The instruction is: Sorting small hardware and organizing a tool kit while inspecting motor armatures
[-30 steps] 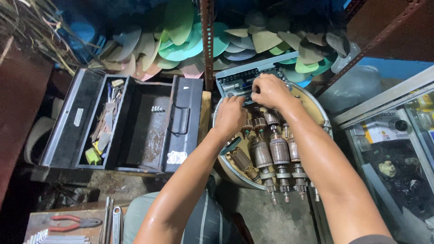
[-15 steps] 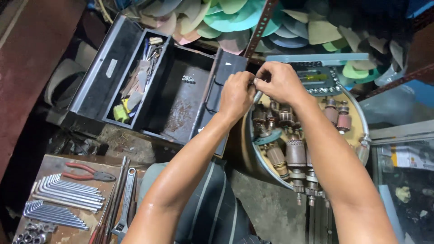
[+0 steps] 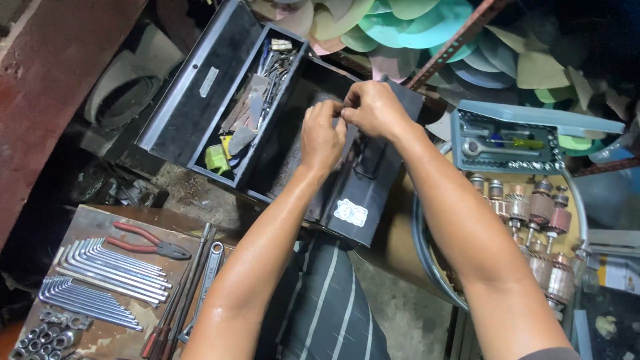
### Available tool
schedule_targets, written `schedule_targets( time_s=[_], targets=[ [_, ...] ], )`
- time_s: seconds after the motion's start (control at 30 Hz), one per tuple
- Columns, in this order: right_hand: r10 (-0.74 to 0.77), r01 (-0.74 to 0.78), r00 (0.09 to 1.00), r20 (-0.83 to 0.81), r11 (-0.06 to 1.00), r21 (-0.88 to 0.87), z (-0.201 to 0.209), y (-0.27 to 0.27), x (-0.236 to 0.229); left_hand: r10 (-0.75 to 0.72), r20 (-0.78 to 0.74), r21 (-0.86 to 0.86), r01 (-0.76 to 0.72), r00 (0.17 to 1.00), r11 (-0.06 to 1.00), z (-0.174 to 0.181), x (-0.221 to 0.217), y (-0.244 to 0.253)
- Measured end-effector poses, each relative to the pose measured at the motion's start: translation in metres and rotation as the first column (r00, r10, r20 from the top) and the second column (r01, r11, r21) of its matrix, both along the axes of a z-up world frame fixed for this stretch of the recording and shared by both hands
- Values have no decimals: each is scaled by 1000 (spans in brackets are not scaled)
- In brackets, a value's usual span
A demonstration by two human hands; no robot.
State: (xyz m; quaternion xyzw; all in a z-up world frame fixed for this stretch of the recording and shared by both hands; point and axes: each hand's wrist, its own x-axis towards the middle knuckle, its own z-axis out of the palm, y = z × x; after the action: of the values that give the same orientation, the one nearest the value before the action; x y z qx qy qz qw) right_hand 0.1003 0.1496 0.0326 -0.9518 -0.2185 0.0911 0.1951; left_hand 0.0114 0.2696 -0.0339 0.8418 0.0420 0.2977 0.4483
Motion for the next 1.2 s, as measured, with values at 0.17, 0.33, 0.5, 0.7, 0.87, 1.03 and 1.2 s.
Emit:
schedule_targets(
  time_s=[0.17,0.33,0.5,0.7,0.87,1.03,1.2],
  targets=[
    [-13,9,998,-63,998,-62,-32,41,18,25,-165,-66,-36,986,997,-48,11,24],
    [-38,17,990,-138,989,-146,-84,59,49,4,-437,-93,-50,900,994,-87,21,38],
    [-129,86,975,-180,970,-227,-151,63,94,-75,-677,-95,14,732,995,-131,37,41],
    [-217,118,923,-319,946,-301,-149,97,78,-172,-807,-177,46,566,983,-138,43,44],
    [-257,116,903,-346,919,-378,-164,109,77,-191,-841,-198,40,506,979,-143,49,44],
    [-251,92,908,-336,900,-426,-164,117,71,-197,-843,-209,34,500,977,-107,36,49],
    [-314,186,898,-309,906,-380,-171,116,71,-202,-855,-198,60,478,978,-86,30,52]
  ],
)
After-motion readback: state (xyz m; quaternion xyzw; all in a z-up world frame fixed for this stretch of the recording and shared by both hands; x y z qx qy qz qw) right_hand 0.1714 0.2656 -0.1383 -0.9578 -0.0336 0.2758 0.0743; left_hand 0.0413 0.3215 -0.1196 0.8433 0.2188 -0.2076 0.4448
